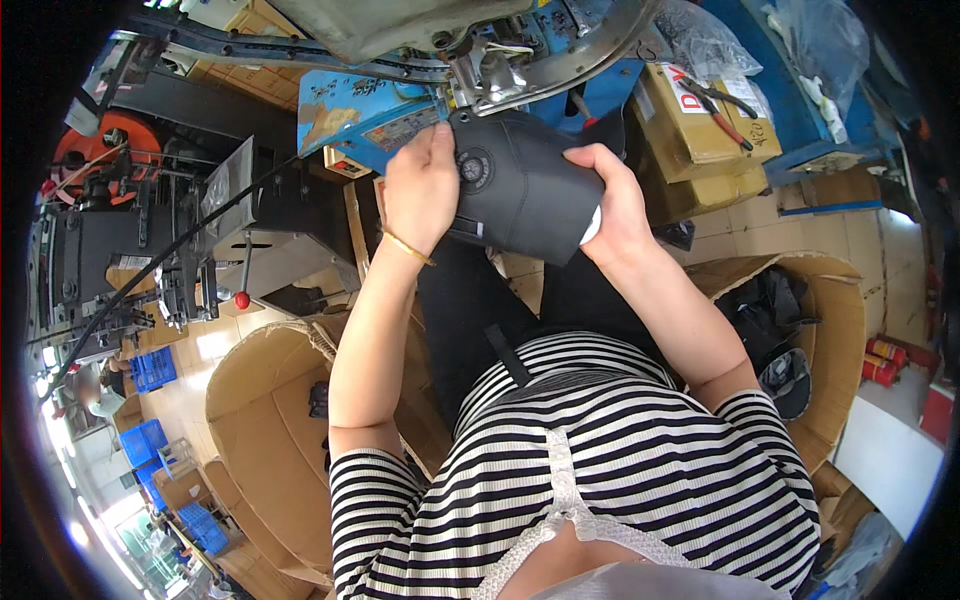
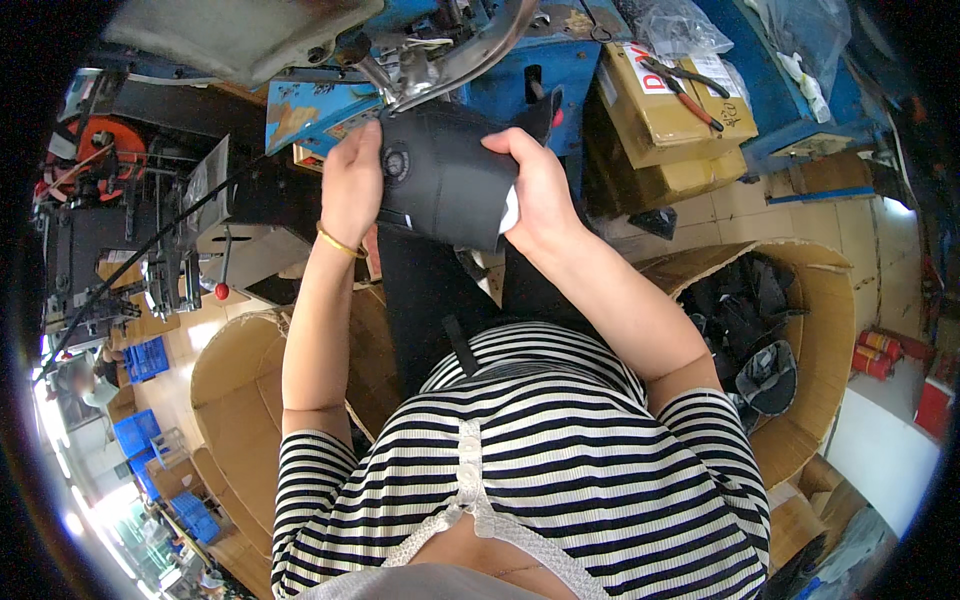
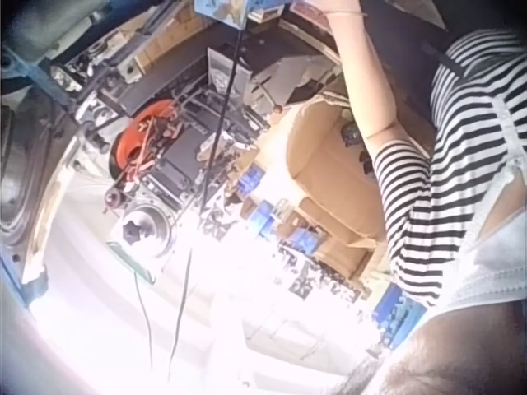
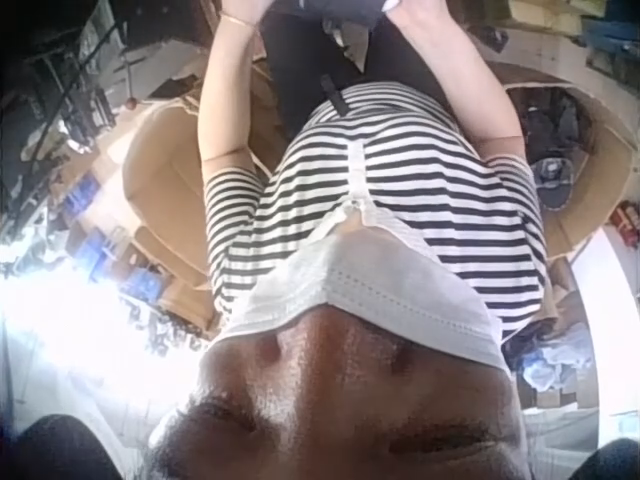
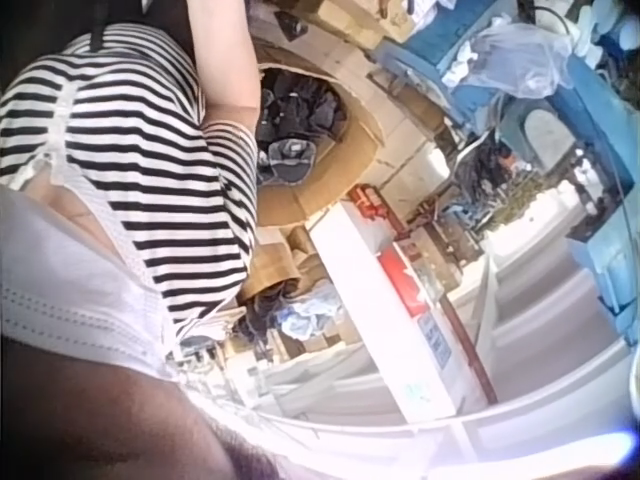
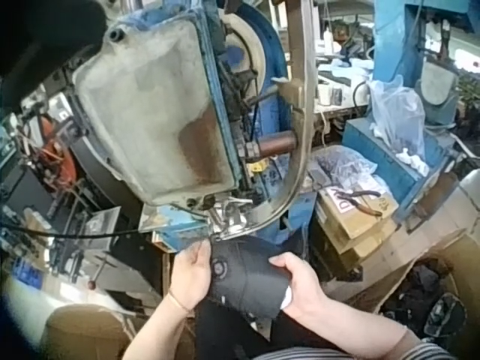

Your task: Inspecting, stretching, and preparing shoe upper leather components near a lasting machinery unit.

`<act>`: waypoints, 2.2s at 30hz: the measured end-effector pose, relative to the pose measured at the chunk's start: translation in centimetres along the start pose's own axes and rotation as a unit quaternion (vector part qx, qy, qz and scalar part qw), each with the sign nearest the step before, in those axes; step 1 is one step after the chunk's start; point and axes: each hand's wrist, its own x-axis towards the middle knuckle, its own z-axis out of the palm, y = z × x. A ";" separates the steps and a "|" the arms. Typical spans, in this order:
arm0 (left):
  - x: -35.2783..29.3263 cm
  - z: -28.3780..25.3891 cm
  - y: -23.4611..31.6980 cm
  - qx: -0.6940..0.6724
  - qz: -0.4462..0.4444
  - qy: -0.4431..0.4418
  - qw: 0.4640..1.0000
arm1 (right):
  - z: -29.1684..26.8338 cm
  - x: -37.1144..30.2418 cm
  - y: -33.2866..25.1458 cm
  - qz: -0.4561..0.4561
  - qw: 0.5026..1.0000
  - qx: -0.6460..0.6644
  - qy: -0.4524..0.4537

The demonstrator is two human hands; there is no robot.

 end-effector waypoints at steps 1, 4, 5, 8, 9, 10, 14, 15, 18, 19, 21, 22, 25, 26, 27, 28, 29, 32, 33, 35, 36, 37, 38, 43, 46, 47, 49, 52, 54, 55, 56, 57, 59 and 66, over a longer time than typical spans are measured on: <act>-0.2 -0.1 -0.3 -0.047 0.002 0.036 0.998 | 0.0 0.3 0.0 -0.003 1.000 -0.024 -0.014; 1.3 -0.1 -1.5 -0.070 -0.012 -0.031 0.997 | 0.5 0.2 -0.4 0.005 0.999 -0.039 -0.007; 1.6 -0.3 -2.1 -0.108 -0.018 -0.055 0.993 | 0.3 0.3 -0.1 0.008 0.999 -0.039 -0.008; 2.2 0.0 -2.9 -0.192 -0.072 -0.103 0.973 | 0.1 0.1 0.8 -0.021 0.998 -0.052 0.023; 2.1 0.1 -3.0 -0.192 -0.072 -0.103 0.973 | 0.3 -0.2 0.9 -0.022 0.998 -0.059 0.029; 2.1 0.0 -2.9 -0.194 -0.073 -0.111 0.972 | 0.6 -0.4 0.8 -0.025 0.997 -0.065 0.035; 2.0 0.0 -2.5 -0.173 -0.072 -0.111 0.976 | 0.6 -0.4 0.6 -0.030 0.996 -0.069 0.038; 2.0 0.2 -2.5 -0.173 -0.072 -0.112 0.976 | 0.3 -0.2 0.6 -0.033 0.996 -0.072 0.034; 1.8 0.4 -3.0 -0.174 -0.058 -0.089 0.979 | 0.4 -0.1 0.4 -0.031 0.996 -0.079 0.024; 1.8 0.4 -3.3 -0.151 -0.047 -0.078 0.984 | 0.5 0.0 0.2 -0.029 0.996 -0.082 0.019; 1.6 0.6 -3.7 -0.129 -0.036 -0.066 0.989 | 1.2 -0.1 0.0 -0.043 0.994 -0.098 0.018; 1.1 0.9 -3.4 -0.133 -0.017 -0.019 0.991 | 1.5 -0.1 0.0 -0.056 0.992 -0.113 0.020; 0.6 0.0 -1.8 -0.114 -0.032 0.011 0.993 | 2.6 0.4 0.2 -0.076 0.985 -0.146 0.047; 0.7 -0.4 -1.3 -0.090 -0.068 -0.005 0.994 | 2.6 0.5 0.1 -0.077 0.985 -0.147 0.049; 1.3 0.0 -2.2 -0.079 -0.065 -0.014 0.995 | 2.6 0.6 0.0 -0.062 0.985 -0.153 0.042; 1.3 -0.2 -2.3 -0.080 -0.067 -0.013 0.995 | 2.8 0.7 0.1 -0.045 0.986 -0.159 0.033; 1.4 -0.5 -2.3 -0.154 -0.098 -0.058 0.982 | 2.6 0.6 0.6 -0.049 0.987 -0.146 0.047; 1.2 -0.7 -1.4 -0.264 -0.137 -0.111 0.948 | 1.8 0.6 0.4 -0.041 0.985 -0.165 0.003; 1.1 -0.6 -1.2 -0.301 -0.145 -0.120 0.935 | 1.8 0.6 0.5 -0.041 0.985 -0.165 0.004; 1.3 -0.6 -1.5 -0.296 -0.143 -0.121 0.937 | 2.0 0.5 0.9 -0.053 0.984 -0.163 0.045; 1.4 -0.5 -1.7 -0.292 -0.140 -0.121 0.938 | 2.2 0.5 1.0 -0.053 0.984 -0.163 0.044; 1.5 -0.5 -1.9 -0.292 -0.141 -0.121 0.938 | 2.3 0.5 1.1 -0.055 0.985 -0.155 0.054; 1.7 -0.6 -2.2 -0.274 -0.137 -0.120 0.944 | 2.3 0.4 1.1 -0.056 0.985 -0.147 0.065; 2.5 -1.7 -1.0 -0.256 -0.156 -0.134 0.945 | 2.3 0.4 1.4 -0.045 0.992 -0.114 0.037; 2.8 -2.0 -1.0 -0.252 -0.144 -0.167 0.942 | 3.1 -0.1 1.8 -0.057 0.990 -0.104 0.072; 2.8 -1.7 -1.2 -0.262 -0.143 -0.164 0.940 | 3.1 -0.1 1.8 -0.055 0.991 -0.103 0.066; 2.8 -1.6 -1.5 -0.272 -0.140 -0.164 0.938 | 3.0 -0.1 1.7 -0.055 0.992 -0.101 0.060; 2.5 -1.6 -1.4 -0.273 -0.148 -0.158 0.937 | 2.6 0.0 1.6 -0.050 0.987 -0.144 0.039; 2.2 -1.5 -0.9 -0.297 -0.156 -0.148 0.930 | 2.5 0.1 1.4 -0.062 0.986 -0.148 0.049; 2.2 -1.4 -1.4 -0.297 -0.155 -0.146 0.931 | 2.7 0.1 1.4 -0.062 0.986 -0.149 0.048; 2.2 -1.0 -2.3 -0.269 -0.142 -0.125 0.944 | 2.9 0.2 1.5 -0.063 0.984 -0.156 0.055; 2.2 -0.7 -3.2 -0.240 -0.130 -0.103 0.956 | 3.2 0.2 1.6 -0.064 0.983 -0.162 0.063; 2.1 0.1 -3.7 -0.231 -0.083 -0.044 0.968 | 4.2 0.1 2.7 -0.097 0.975 -0.194 0.048; 2.5 -0.1 -2.3 -0.216 -0.065 -0.009 0.974 | 5.0 -0.2 2.8 -0.111 0.968 -0.220 0.046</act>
